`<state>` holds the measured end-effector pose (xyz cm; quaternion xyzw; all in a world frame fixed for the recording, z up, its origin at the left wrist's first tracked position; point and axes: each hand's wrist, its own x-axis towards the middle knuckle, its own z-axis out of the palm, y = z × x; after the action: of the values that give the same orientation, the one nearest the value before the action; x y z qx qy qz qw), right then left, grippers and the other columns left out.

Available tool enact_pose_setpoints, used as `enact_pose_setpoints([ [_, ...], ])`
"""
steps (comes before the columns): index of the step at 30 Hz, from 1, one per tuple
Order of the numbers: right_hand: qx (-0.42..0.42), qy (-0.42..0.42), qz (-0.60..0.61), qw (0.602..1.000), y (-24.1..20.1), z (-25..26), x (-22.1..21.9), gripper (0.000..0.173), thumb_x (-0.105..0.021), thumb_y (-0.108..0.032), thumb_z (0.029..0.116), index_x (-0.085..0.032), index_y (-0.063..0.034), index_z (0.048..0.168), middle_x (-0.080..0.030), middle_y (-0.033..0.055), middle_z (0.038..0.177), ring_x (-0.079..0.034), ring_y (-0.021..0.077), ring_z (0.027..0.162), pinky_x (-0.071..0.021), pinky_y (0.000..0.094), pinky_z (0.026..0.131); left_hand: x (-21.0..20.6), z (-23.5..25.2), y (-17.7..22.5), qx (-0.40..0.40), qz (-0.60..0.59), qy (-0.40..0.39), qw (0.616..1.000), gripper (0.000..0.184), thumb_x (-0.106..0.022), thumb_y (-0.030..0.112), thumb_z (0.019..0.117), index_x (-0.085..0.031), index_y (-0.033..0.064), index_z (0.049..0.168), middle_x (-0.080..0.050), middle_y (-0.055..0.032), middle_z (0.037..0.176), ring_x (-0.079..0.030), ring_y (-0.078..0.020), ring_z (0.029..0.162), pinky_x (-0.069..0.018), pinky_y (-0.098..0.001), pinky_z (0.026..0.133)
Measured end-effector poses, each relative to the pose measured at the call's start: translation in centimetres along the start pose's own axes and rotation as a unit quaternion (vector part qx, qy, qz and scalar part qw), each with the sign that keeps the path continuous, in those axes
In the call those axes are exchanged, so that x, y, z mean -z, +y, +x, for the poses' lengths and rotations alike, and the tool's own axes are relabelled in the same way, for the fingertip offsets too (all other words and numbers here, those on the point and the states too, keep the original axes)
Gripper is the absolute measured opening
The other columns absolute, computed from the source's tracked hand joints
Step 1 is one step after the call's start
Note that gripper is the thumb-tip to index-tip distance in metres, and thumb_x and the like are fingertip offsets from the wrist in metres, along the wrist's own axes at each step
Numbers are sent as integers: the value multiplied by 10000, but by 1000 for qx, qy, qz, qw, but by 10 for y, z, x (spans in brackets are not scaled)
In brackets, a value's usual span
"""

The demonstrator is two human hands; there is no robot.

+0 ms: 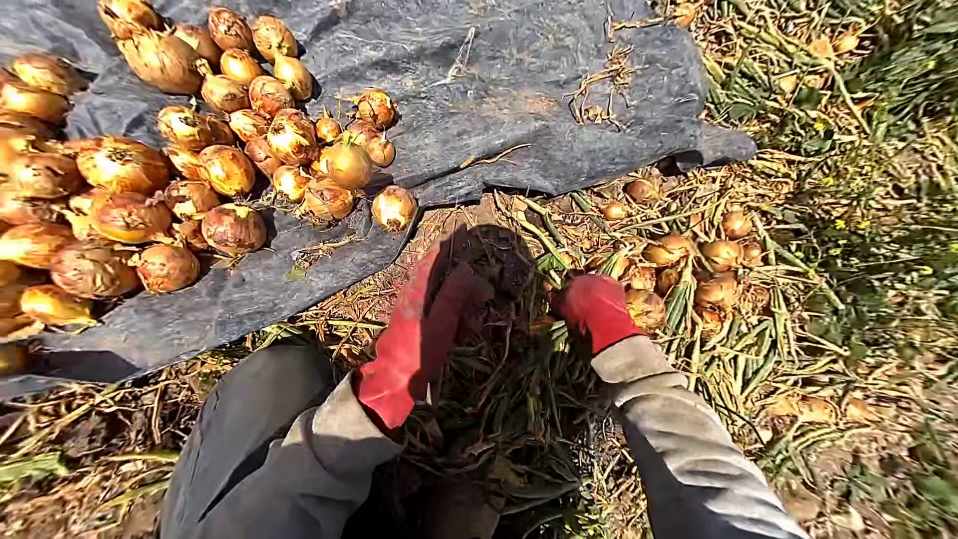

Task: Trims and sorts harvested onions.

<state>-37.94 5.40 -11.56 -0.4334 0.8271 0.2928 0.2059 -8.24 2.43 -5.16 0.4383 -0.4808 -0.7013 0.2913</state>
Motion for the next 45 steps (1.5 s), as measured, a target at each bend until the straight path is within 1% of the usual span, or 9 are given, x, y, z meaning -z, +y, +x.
enact_pose_setpoints([
  [5,231,171,237,928,23,-36,-18,249,-588,-243,1028,-734,-41,1026,-717,173,1006,-686,349,1013,-532,605,921,-23,0,-33,103,73,-73,989,573,-380,448,1095,-232,285,1623,-676,-55,854,-649,-187,611,-591,-364,557],
  [9,379,239,200,871,-6,-122,-28,172,-735,-108,789,-750,-66,955,-744,105,999,-708,313,1014,-566,569,884,-43,-6,-56,113,164,-147,969,708,-606,527,987,-332,256,1581,-691,-106,1165,-700,-223,939,-598,-487,820],
  [15,177,-30,93,979,-20,-181,-15,309,-702,-220,891,-721,-32,1135,-700,208,1156,-651,409,1146,-523,601,962,-50,-18,-58,28,227,-244,942,384,-682,518,937,-688,202,1155,-716,27,943,-690,-89,867,-595,-392,791],
  [20,7,-48,111,993,11,-178,-3,317,-658,-274,954,-689,-184,1256,-720,173,1111,-674,418,1074,-534,637,863,-23,-1,-40,-33,250,-232,939,377,-661,483,950,-709,188,1179,-741,19,942,-703,-108,795,-610,-393,723],
  [24,-120,137,168,969,64,-133,-13,535,-595,-602,968,-664,-72,950,-677,208,804,-689,441,793,-518,655,642,3,8,-7,43,91,21,995,439,-444,514,1063,-590,173,1299,-716,-11,891,-651,-125,632,-562,-303,554],
  [27,-188,71,174,964,85,-59,-19,778,-479,-817,893,-748,-103,1043,-731,222,1039,-696,439,1024,-528,697,818,-3,6,-5,8,32,101,994,489,-385,436,1100,-373,275,1562,-722,-36,1040,-664,-173,646,-588,-341,561],
  [32,-212,44,180,960,87,-23,-25,304,-647,-373,943,-734,-113,1077,-723,207,1106,-692,427,1046,-534,687,794,-40,-10,-25,49,35,-77,995,530,-309,342,1110,-252,206,1619,-743,-76,1000,-704,-212,667,-622,-358,590],
  [39,-245,72,219,942,95,-6,-34,720,-544,-777,889,-749,-98,1018,-737,204,1049,-703,414,1026,-535,680,821,-58,-13,-42,113,72,-211,968,522,-355,390,1101,-315,233,1598,-712,-28,891,-648,-176,599,-578,-325,537],
  [45,-270,58,206,939,105,3,-26,447,-733,-429,860,-723,-35,1070,-711,253,1119,-675,454,1084,-513,698,870,-57,-19,-33,126,52,-231,963,531,-349,414,1106,-305,222,1599,-734,-39,974,-700,-191,664,-619,-338,584],
])
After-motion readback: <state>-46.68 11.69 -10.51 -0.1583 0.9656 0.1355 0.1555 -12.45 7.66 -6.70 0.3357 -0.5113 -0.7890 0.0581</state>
